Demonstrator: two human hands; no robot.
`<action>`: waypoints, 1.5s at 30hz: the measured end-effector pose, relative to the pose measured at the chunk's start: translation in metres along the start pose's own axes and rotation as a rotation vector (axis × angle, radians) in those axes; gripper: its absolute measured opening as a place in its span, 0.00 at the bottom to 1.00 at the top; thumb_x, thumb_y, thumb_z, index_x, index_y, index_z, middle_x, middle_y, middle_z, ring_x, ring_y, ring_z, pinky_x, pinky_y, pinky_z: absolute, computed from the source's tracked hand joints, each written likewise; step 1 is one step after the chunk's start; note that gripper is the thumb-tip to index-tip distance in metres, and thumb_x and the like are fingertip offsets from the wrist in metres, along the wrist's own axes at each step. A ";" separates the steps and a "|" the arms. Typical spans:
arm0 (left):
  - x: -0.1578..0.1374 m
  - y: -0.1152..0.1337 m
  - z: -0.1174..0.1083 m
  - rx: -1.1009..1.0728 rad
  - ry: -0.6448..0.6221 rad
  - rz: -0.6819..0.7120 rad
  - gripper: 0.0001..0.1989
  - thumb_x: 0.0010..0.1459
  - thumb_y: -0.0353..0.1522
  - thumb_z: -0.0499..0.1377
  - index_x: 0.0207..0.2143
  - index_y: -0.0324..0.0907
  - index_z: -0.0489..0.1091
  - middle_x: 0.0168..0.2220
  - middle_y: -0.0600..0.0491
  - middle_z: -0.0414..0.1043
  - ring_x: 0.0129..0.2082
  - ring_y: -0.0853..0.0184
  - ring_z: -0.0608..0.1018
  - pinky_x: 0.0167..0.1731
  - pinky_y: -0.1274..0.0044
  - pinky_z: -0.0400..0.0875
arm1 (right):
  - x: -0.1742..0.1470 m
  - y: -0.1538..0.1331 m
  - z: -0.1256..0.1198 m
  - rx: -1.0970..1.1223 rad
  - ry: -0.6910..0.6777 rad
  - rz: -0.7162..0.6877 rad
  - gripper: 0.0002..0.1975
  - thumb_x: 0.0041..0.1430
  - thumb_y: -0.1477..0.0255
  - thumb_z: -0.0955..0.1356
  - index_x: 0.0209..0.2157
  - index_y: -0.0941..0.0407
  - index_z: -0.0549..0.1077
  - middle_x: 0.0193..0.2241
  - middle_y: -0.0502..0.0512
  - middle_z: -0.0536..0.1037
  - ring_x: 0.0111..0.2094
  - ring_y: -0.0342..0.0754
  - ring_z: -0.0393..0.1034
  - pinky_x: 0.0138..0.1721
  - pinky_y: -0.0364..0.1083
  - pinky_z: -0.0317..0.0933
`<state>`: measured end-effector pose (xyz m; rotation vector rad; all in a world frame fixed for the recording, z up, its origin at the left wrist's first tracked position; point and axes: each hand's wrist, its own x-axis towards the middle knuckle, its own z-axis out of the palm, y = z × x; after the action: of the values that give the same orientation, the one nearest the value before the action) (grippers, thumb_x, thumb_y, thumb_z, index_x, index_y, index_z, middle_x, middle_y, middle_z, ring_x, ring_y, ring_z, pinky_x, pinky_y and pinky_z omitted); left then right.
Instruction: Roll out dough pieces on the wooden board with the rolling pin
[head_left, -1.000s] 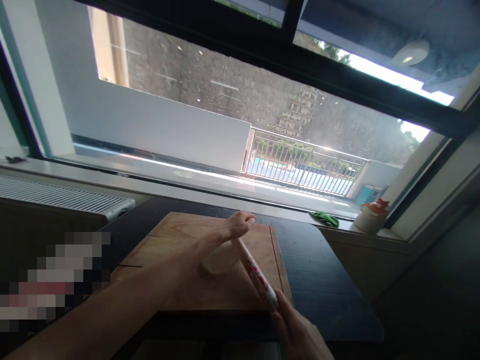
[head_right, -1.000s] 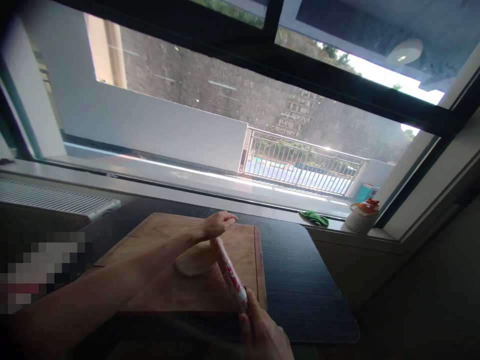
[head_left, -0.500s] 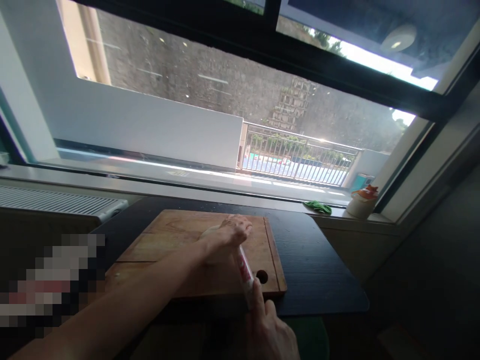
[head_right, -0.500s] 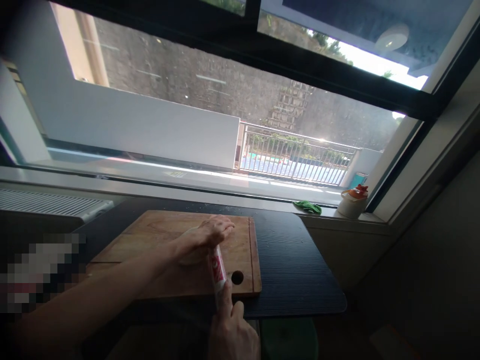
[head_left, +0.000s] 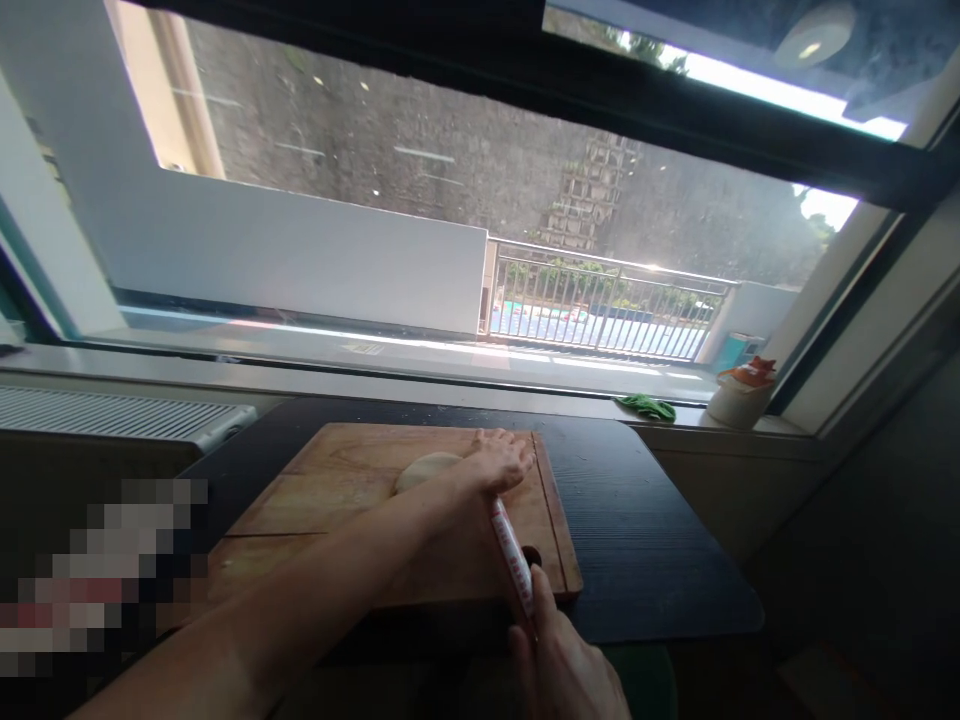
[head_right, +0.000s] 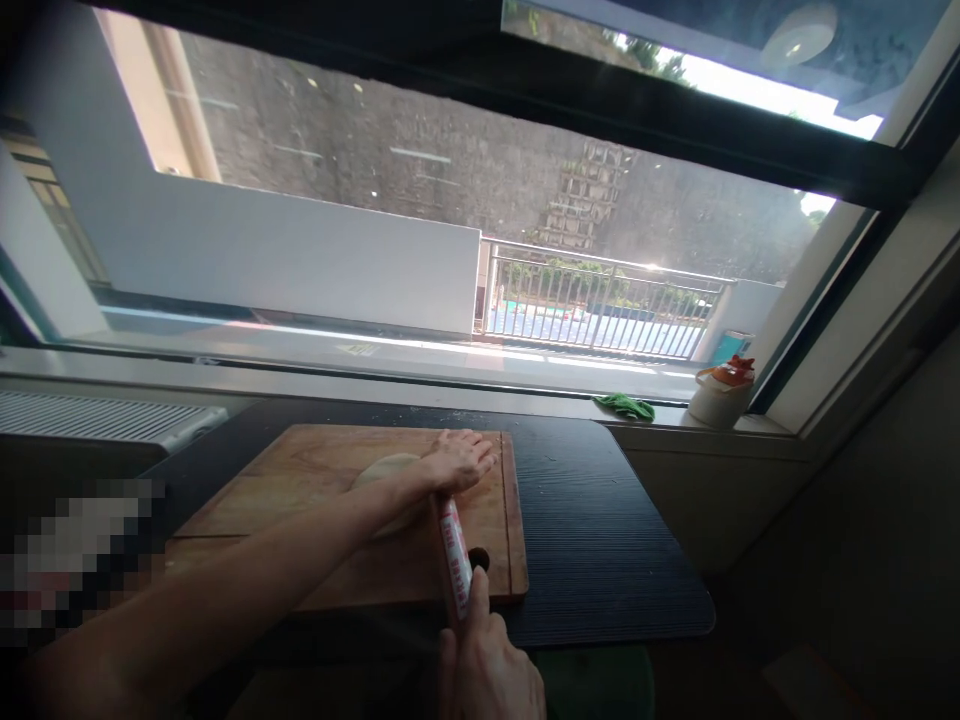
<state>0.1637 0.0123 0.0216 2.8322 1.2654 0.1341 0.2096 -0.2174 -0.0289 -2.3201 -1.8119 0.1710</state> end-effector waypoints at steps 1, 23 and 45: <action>-0.001 -0.002 0.001 0.001 -0.012 0.010 0.22 0.62 0.42 0.41 0.45 0.44 0.70 0.51 0.45 0.69 0.50 0.55 0.68 0.52 0.58 0.55 | -0.001 -0.003 0.001 -0.012 0.007 -0.009 0.27 0.61 0.73 0.58 0.62 0.57 0.56 0.35 0.60 0.77 0.27 0.52 0.75 0.24 0.44 0.63; -0.007 -0.011 0.002 0.065 -0.048 -0.066 0.23 0.61 0.45 0.42 0.44 0.42 0.69 0.51 0.42 0.69 0.52 0.54 0.68 0.51 0.58 0.57 | -0.010 -0.003 -0.020 0.090 -0.082 -0.130 0.27 0.58 0.74 0.60 0.60 0.60 0.55 0.34 0.60 0.77 0.30 0.53 0.75 0.27 0.43 0.60; -0.051 -0.040 0.001 0.055 0.054 -0.094 0.26 0.63 0.40 0.39 0.60 0.45 0.57 0.63 0.49 0.56 0.62 0.53 0.55 0.58 0.56 0.44 | -0.019 -0.032 0.004 -0.056 0.017 -0.166 0.31 0.48 0.84 0.61 0.57 0.61 0.62 0.31 0.61 0.76 0.25 0.50 0.74 0.24 0.43 0.60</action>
<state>0.1000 0.0007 0.0145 2.8266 1.4315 0.1758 0.1734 -0.2284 -0.0264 -2.1860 -2.0147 0.0765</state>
